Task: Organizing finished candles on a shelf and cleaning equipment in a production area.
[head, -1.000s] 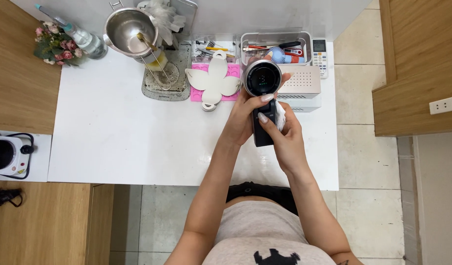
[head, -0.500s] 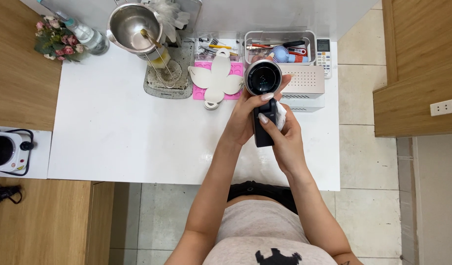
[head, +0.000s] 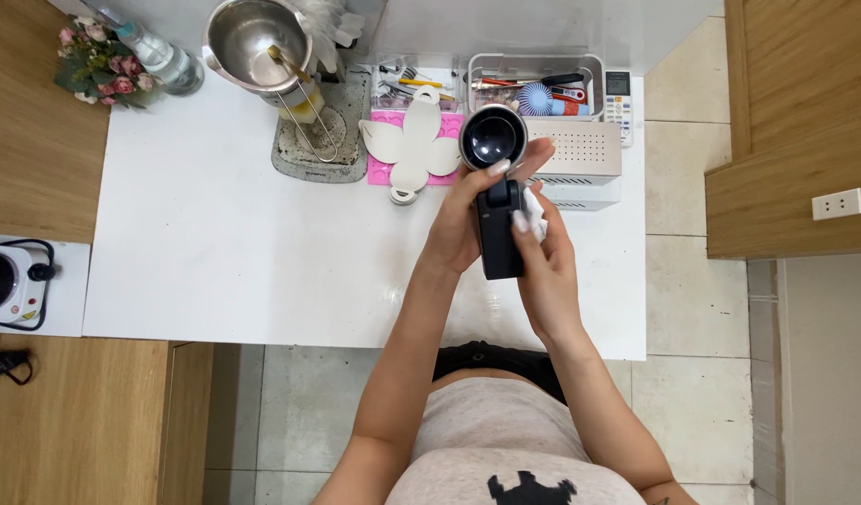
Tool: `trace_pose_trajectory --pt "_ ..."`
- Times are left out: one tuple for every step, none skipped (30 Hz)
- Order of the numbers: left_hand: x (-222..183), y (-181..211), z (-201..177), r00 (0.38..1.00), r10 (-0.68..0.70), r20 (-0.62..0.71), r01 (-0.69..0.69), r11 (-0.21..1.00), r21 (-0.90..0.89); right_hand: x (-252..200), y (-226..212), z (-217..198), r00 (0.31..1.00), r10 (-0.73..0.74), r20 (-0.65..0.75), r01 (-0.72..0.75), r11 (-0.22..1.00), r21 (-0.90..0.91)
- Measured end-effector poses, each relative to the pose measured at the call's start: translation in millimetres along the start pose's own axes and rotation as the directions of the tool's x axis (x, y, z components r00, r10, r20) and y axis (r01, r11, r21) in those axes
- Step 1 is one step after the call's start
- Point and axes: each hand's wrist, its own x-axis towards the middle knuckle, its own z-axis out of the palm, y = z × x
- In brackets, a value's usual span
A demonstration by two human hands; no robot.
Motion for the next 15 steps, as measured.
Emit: trace_pose_trajectory --pt "-0.7 2.2 0.5 1.0 0.002 -0.003 -0.002 1.0 -0.001 -3.8 -1.1 2.0 1.0 0.003 0.002 -0.003 1.0 -0.001" --pt "-1.1 4.4 0.9 1.0 0.017 -0.005 -0.017 0.999 0.036 -7.7 -2.1 4.0 0.974 -0.223 -0.031 0.21 0.949 -0.234" --pt "-1.2 6.4 1.4 0.999 0.033 -0.007 -0.032 0.997 0.074 -11.3 -3.2 5.8 0.899 -0.439 -0.012 0.385 0.802 -0.457" --pt "0.0 2.8 -4.7 1.0 0.031 -0.007 -0.03 0.997 0.07 -8.8 -5.3 5.6 0.899 -0.438 -0.014 0.383 0.801 -0.46" --pt "1.1 -1.0 -10.9 0.999 0.036 0.027 -0.036 0.999 0.021 -6.4 -7.3 5.2 0.791 -0.608 0.07 0.469 0.528 -0.709" --pt "-1.5 -5.3 -17.2 0.998 0.042 0.052 -0.041 0.999 -0.029 -6.8 -8.2 5.1 0.67 -0.712 0.211 0.469 0.186 -0.863" --pt "-3.7 -4.9 -6.7 0.998 0.04 0.045 -0.038 0.999 -0.033 -4.7 -11.0 7.6 0.676 -0.706 0.211 0.466 0.188 -0.865" --pt "-4.1 -3.3 3.3 0.997 0.061 0.038 -0.061 0.998 0.005 -0.8 -13.6 10.7 0.656 -0.7 0.284 0.516 0.14 -0.845" --pt "-4.3 -1.5 13.5 0.996 0.081 0.032 -0.083 0.996 0.043 3.3 -16.4 13.9 0.632 -0.689 0.356 0.564 0.094 -0.821" --pt "-1.1 -6.0 4.4 0.996 0.082 0.032 -0.083 0.996 0.042 -2.3 -23.3 23.0 0.632 -0.688 0.357 0.564 0.093 -0.82" --pt "2.2 -10.2 -4.5 0.999 0.039 0.015 -0.038 0.994 -0.099 -7.7 -30.4 32.2 0.642 -0.622 0.449 0.6 0.043 -0.799" --pt "4.8 -13.3 -14.1 1.0 -0.007 0.004 0.008 0.972 -0.236 -13.3 -36.7 42.5 0.644 -0.548 0.533 0.638 0.0 -0.77" --pt "1.2 -3.5 -9.1 1.0 -0.009 0.003 0.009 0.972 -0.235 -15.9 -26.7 32.8 0.645 -0.548 0.532 0.637 0.002 -0.771" --pt "-0.7 5.8 -3.8 0.998 0.046 -0.054 -0.05 0.995 -0.084 -17.7 -17.1 22.5 0.664 -0.497 0.558 0.643 -0.002 -0.766" --pt "-2.4 15.0 1.5 0.989 0.109 -0.1 -0.102 0.992 0.071 -19.3 -7.4 11.9 0.68 -0.444 0.583 0.649 -0.005 -0.761"
